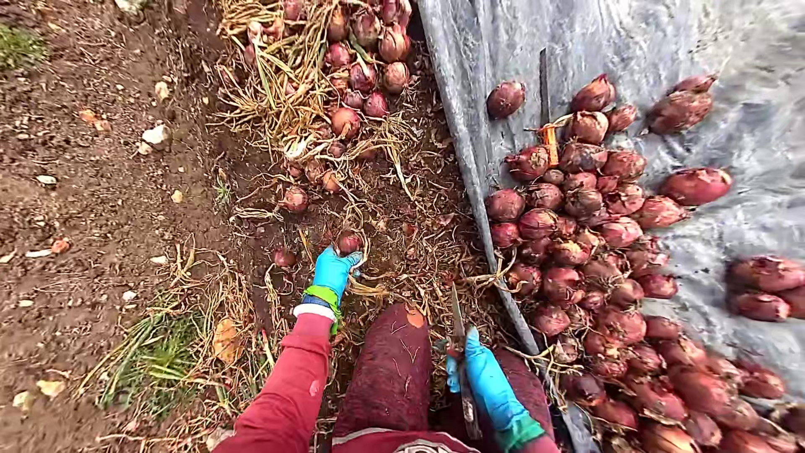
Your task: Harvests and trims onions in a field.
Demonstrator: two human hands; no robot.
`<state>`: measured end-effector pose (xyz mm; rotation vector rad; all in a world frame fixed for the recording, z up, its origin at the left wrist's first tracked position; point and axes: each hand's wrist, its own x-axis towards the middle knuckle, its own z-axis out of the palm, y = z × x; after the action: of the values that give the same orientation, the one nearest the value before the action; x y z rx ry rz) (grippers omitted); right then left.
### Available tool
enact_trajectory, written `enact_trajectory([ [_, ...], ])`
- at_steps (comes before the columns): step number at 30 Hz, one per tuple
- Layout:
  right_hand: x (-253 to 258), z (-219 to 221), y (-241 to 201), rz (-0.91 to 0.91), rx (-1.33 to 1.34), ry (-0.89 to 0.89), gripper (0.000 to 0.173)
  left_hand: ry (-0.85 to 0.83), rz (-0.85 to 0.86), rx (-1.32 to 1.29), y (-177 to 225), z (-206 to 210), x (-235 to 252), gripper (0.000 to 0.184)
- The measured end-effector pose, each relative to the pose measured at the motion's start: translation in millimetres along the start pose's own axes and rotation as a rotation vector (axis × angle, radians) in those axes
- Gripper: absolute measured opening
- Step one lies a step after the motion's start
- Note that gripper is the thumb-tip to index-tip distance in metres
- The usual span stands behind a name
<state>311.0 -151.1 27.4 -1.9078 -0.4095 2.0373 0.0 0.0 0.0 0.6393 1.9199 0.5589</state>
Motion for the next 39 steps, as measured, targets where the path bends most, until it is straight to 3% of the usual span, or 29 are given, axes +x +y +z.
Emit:
enact_trajectory([
  [3,-1,22,-29,-0.200,-0.015,-0.229,0.084,-0.211,0.158,0.269,43,-10,-77,0.051],
  [5,-11,32,-53,-0.372,-0.049,-0.315,0.089,-0.322,0.385,0.555,61,-11,-119,0.037],
  [7,-29,37,-68,-0.525,-0.178,-0.266,0.095,-0.415,0.628,0.758,65,-13,-152,0.026],
  [9,-61,31,-75,-0.555,-0.324,-0.177,0.090,-0.452,0.774,0.883,66,-22,-172,0.019],
  [11,-94,18,-69,-0.555,-0.364,-0.156,0.084,-0.344,0.835,0.889,66,-34,-179,0.019],
  [14,-118,2,-33,-0.613,-0.297,-0.087,0.084,-0.165,0.872,0.699,67,-27,-211,0.021],
  [17,-127,-15,1,-0.551,-0.492,-0.127,0.077,-0.406,0.846,1.079,64,9,-276,0.026],
  [19,-144,-23,8,-0.589,-0.494,-0.073,0.078,-0.599,0.850,1.240,62,35,-300,0.017],
  [21,-151,-38,5,-0.657,-0.350,0.058,0.087,-0.476,0.792,1.145,73,37,-279,0.024],
  [23,-141,-57,-5,-0.685,-0.191,0.195,0.091,-0.191,0.657,0.971,76,15,-227,0.025],
  [25,-124,-74,-15,-0.584,-0.309,0.303,0.085,-0.089,0.492,0.976,48,-22,-182,0.036],
  [26,-112,-79,-18,-0.483,-0.397,0.321,0.080,-0.169,0.417,1.086,22,-45,-163,0.039],
  [29,-59,-84,-3,-0.214,-0.438,0.186,0.070,-0.632,0.059,1.450,-79,-123,-111,0.051],
  [30,-43,-82,4,-0.172,-0.357,0.141,0.064,-0.618,-0.047,1.401,-100,-149,-92,0.057],
  [31,-31,-78,8,-0.135,-0.262,0.106,0.057,-0.511,-0.129,1.257,-105,-172,-76,0.061],
  [33,-10,-58,10,-0.083,-0.100,0.125,0.046,-0.165,-0.137,0.841,-101,-202,-31,0.051],
  [34,-2,-46,10,-0.046,-0.077,0.174,0.042,0.009,-0.112,0.614,-100,-206,-5,0.045],
  [36,10,-31,11,0.055,-0.160,0.217,0.039,0.289,-0.090,0.287,-105,-194,55,0.049],
  [37,15,-27,10,0.108,-0.261,0.196,0.044,0.342,-0.112,0.212,-110,-183,85,0.059],
  [39,15,-25,7,0.167,-0.428,0.143,0.047,0.279,-0.228,0.120,-127,-151,130,0.084],
])
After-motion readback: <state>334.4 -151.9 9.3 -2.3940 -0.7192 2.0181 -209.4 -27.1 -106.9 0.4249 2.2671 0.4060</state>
